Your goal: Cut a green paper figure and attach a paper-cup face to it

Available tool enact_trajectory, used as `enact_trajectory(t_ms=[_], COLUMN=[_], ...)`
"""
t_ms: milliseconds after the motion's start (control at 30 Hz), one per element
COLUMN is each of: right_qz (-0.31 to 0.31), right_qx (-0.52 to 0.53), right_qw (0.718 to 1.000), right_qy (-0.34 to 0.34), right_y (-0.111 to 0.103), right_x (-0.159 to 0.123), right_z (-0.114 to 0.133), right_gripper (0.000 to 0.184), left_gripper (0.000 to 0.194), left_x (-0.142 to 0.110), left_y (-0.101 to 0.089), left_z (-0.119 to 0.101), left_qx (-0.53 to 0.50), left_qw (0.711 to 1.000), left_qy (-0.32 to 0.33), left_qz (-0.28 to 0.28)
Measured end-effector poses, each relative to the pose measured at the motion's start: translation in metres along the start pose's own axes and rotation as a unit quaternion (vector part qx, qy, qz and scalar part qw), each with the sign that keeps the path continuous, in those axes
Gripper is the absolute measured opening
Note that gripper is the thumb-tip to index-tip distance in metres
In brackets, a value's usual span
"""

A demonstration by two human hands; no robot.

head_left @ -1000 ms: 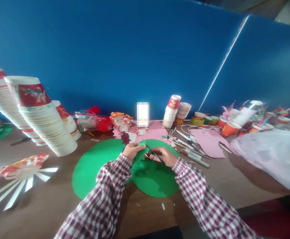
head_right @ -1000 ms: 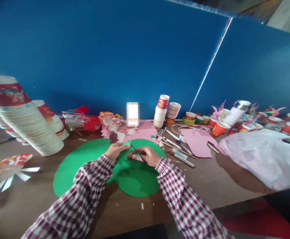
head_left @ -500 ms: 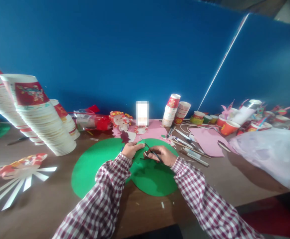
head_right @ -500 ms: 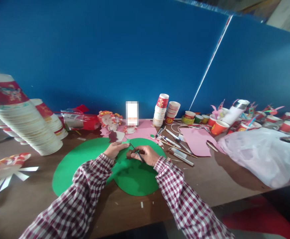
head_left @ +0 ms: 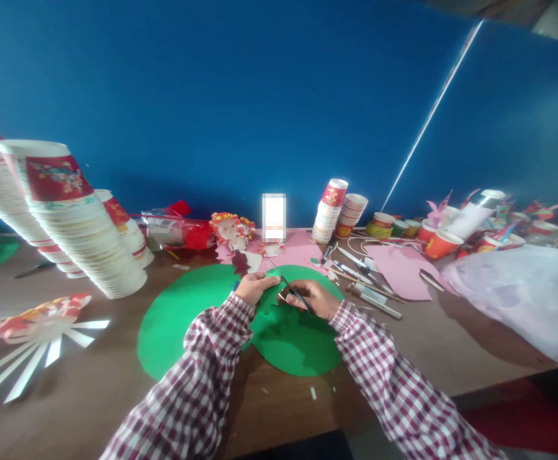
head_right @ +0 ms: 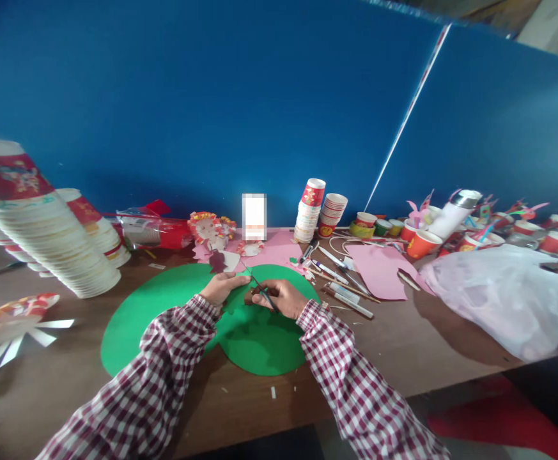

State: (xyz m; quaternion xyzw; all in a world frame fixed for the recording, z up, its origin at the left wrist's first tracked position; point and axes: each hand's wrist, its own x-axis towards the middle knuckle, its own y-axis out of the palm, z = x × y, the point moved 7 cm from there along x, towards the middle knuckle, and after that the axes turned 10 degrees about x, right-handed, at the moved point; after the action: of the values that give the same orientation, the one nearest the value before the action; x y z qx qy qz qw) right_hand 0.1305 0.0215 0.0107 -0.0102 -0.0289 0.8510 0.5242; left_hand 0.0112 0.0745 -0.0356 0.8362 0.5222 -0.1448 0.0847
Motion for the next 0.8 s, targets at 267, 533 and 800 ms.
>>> enact_trajectory(t_ms=[267,533,800], right_qz=[-0.009,-0.02,-0.029], right_qx=[-0.01,-0.004,0.0], right_qw=[1.0,1.0,0.999], right_qy=[-0.003,-0.013,-0.02], right_y=[-0.0001,-0.0003,-0.0018], right_x=[0.0003,0.0017,0.0026], right_z=[0.0011,-0.0002,-0.0043], right_gripper=[0.041,0.037,0.034], left_gripper=[0.028,0.028,0.027], left_x=[0.0057,0.0049,0.0026], left_y=[-0.0017,-0.0014,-0.0013], left_z=[0.0048,0.0036,0.0015], left_qx=[-0.004,-0.014,-0.031], left_qw=[1.0,1.0,0.999], left_qy=[-0.002,0.011,0.016], left_qz=[-0.01,-0.012,-0.016])
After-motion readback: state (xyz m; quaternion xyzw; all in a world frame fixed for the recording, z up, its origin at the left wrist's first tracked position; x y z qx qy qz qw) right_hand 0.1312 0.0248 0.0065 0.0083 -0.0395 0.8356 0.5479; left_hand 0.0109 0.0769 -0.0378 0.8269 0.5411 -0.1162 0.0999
